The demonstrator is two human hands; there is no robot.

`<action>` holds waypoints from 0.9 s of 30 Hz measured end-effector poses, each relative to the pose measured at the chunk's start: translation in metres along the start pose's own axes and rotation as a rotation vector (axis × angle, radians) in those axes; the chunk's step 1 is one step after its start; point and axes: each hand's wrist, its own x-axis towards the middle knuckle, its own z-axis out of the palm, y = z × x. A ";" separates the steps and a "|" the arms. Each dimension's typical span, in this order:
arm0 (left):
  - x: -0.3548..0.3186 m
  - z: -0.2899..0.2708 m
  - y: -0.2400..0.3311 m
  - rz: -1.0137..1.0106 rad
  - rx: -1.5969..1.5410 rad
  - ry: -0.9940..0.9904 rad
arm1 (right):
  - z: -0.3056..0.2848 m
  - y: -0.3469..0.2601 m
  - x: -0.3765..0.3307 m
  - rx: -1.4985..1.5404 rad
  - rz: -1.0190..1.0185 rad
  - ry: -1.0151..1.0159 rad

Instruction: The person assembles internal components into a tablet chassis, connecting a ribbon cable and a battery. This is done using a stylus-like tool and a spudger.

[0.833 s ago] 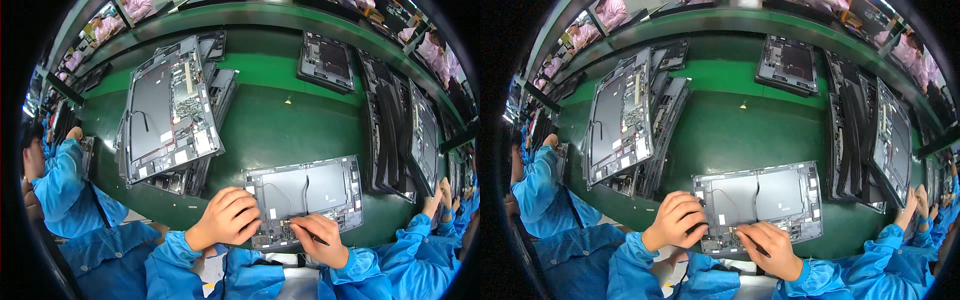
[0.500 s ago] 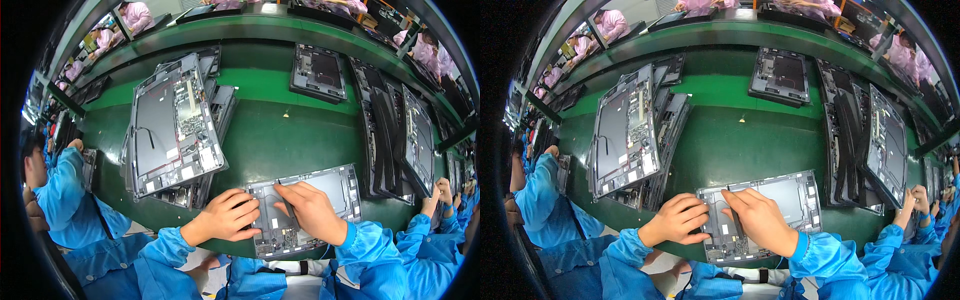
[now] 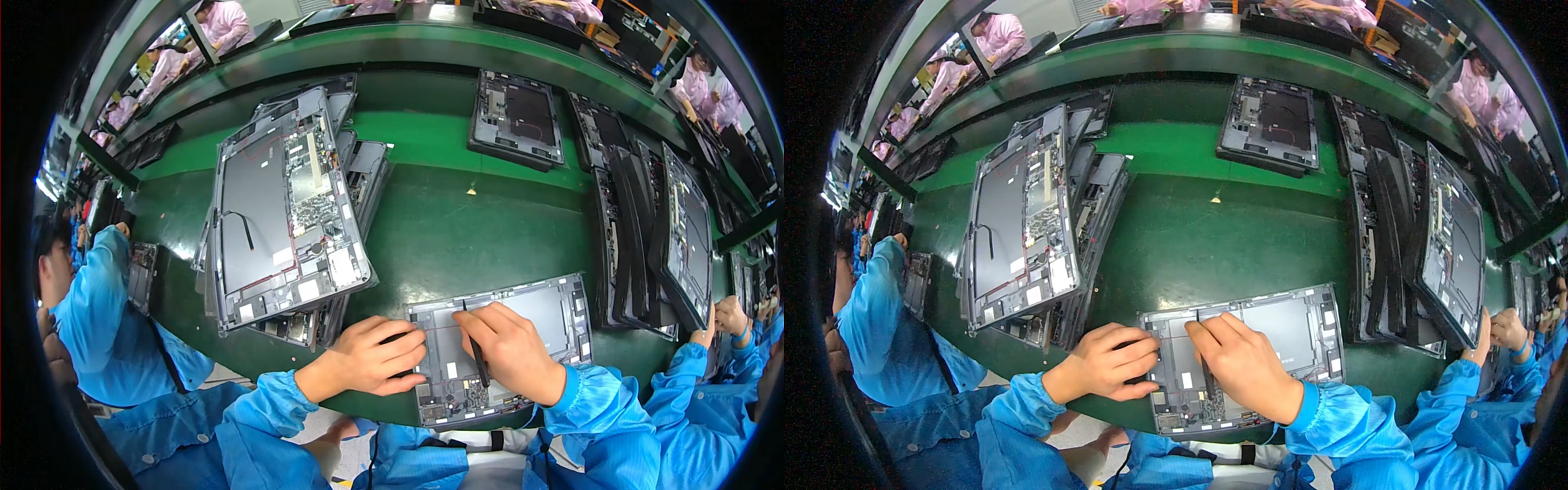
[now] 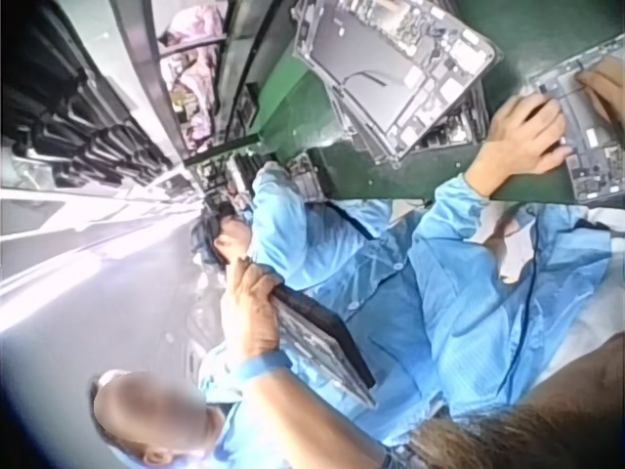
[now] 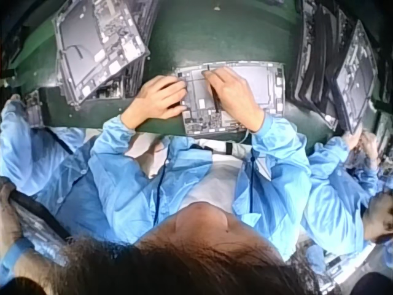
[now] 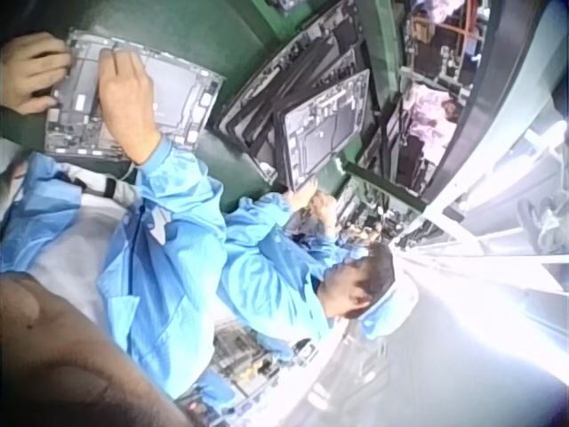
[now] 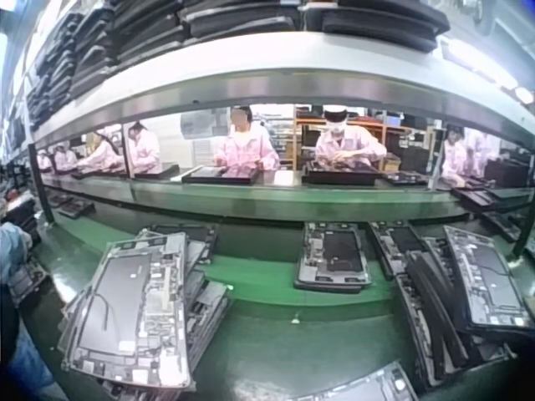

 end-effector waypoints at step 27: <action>0.007 0.001 -0.002 -0.014 -0.034 0.016 | -0.006 0.024 0.038 0.809 0.299 -0.204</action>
